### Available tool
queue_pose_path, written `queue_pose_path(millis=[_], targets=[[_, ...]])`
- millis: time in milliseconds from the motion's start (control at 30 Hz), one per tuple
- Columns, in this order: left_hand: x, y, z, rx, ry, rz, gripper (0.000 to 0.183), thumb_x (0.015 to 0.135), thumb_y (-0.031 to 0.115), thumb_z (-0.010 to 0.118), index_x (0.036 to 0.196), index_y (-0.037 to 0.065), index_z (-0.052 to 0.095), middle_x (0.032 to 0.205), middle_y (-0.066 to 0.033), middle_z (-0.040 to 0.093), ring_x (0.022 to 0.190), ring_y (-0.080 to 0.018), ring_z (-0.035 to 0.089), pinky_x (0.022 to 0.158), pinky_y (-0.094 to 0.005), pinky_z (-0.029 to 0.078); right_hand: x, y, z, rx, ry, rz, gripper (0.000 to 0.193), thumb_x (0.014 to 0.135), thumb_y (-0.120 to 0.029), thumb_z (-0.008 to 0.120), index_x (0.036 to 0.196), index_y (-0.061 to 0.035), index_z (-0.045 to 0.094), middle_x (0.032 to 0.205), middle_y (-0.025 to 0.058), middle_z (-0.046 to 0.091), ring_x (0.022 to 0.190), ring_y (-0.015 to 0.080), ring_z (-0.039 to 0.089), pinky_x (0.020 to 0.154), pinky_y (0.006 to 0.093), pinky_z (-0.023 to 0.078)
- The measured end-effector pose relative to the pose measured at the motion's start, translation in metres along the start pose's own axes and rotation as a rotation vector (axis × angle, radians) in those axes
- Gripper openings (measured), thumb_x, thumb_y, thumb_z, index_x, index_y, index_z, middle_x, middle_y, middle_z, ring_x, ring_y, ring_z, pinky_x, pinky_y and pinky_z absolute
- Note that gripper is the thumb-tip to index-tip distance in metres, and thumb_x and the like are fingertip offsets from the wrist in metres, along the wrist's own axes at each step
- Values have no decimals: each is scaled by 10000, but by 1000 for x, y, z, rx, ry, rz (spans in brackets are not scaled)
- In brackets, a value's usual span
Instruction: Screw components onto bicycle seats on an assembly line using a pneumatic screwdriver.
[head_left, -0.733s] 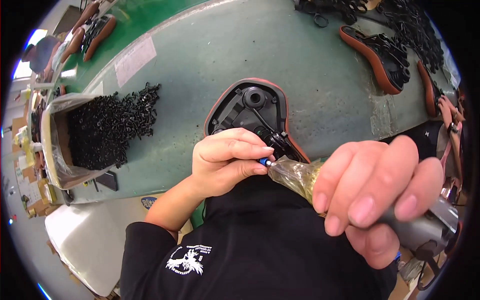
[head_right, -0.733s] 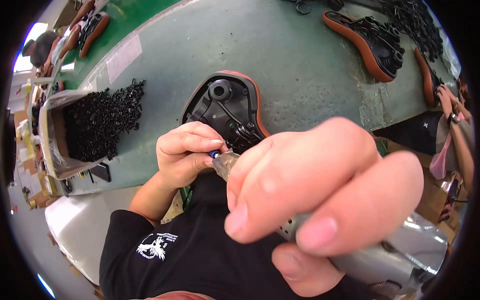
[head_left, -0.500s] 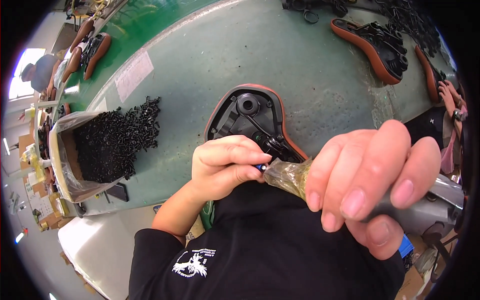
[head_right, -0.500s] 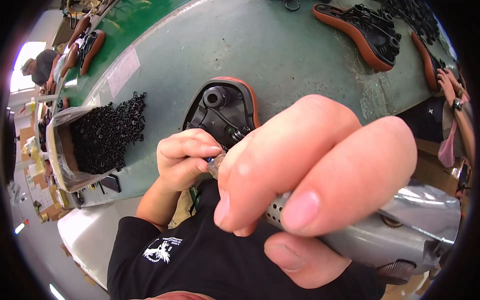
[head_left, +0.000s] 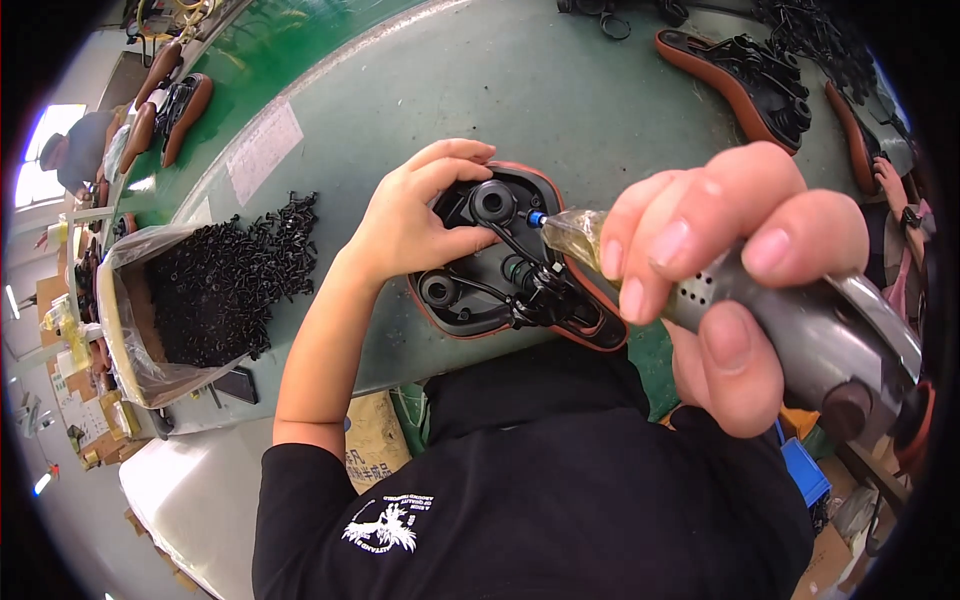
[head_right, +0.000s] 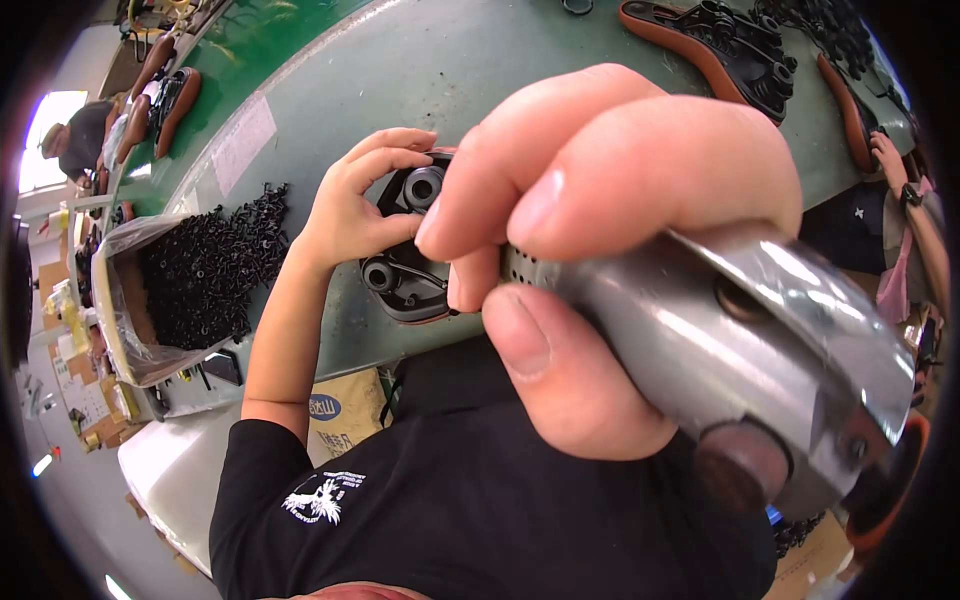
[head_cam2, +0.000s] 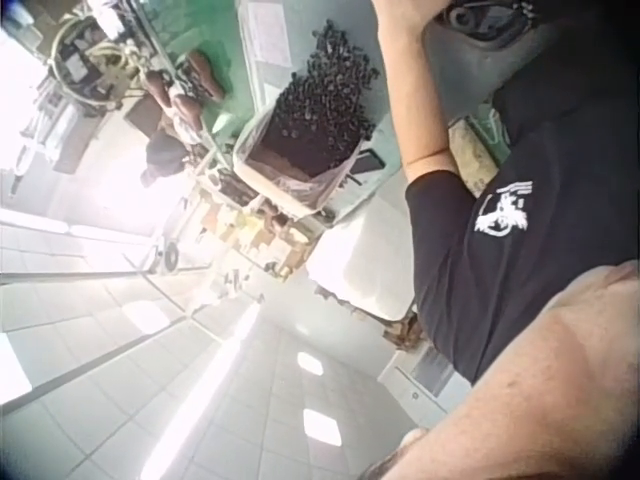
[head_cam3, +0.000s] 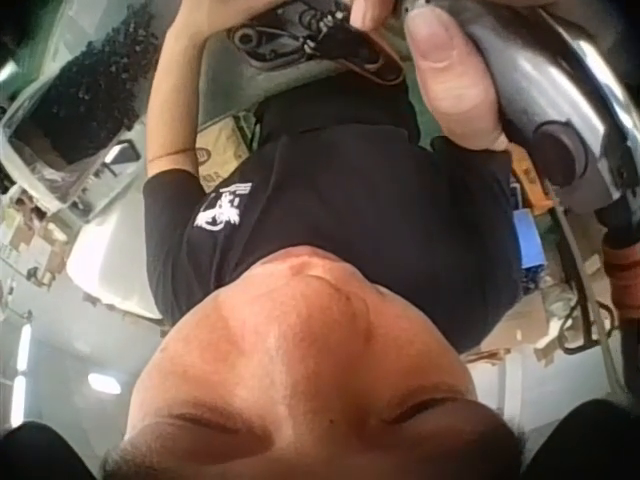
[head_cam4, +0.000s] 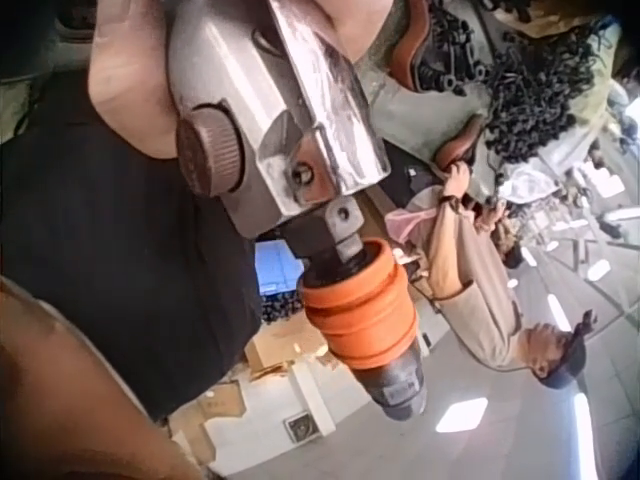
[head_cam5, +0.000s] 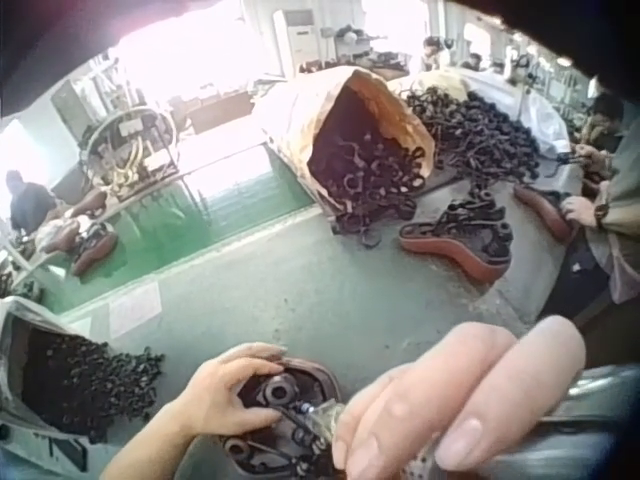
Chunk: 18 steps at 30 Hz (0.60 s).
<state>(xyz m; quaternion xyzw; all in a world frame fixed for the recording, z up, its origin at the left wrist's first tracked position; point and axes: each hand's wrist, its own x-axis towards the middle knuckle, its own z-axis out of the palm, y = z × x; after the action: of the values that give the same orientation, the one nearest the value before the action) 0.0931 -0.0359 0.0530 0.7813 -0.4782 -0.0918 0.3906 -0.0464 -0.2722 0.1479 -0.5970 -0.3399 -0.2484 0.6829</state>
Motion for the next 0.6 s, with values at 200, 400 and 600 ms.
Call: queue_pose_path(millis=[200, 400, 600], targets=[[4, -4, 5, -91, -22, 20, 458, 685, 117, 914, 1090, 15, 725, 1346, -124, 699, 1228, -304, 688, 1036, -410, 565, -1, 7, -1, -33, -69, 57, 406, 960, -68, 565, 1350, -101, 455, 1185, 190, 575, 757, 182, 639, 786, 420, 549], [-2, -3, 20, -350, 55, -20, 347, 671, 41, 900, 961, -8, 715, 1228, -125, 742, 1246, -305, 682, 1079, -428, 536, 3, 19, 20, -23, 44, 180, 339, 954, -71, 618, 1266, -99, 490, 1132, 181, 598, 774, 194, 625, 819, 435, 545], [-11, -3, 26, -414, 140, -24, 350, 649, 23, 902, 924, -2, 687, 1176, -113, 747, 1245, -333, 685, 1073, -438, 544, 9, 42, 32, -91, 10, 271, 304, 926, -7, 634, 1194, -80, 510, 1039, 178, 627, 767, 208, 633, 826, 422, 568]])
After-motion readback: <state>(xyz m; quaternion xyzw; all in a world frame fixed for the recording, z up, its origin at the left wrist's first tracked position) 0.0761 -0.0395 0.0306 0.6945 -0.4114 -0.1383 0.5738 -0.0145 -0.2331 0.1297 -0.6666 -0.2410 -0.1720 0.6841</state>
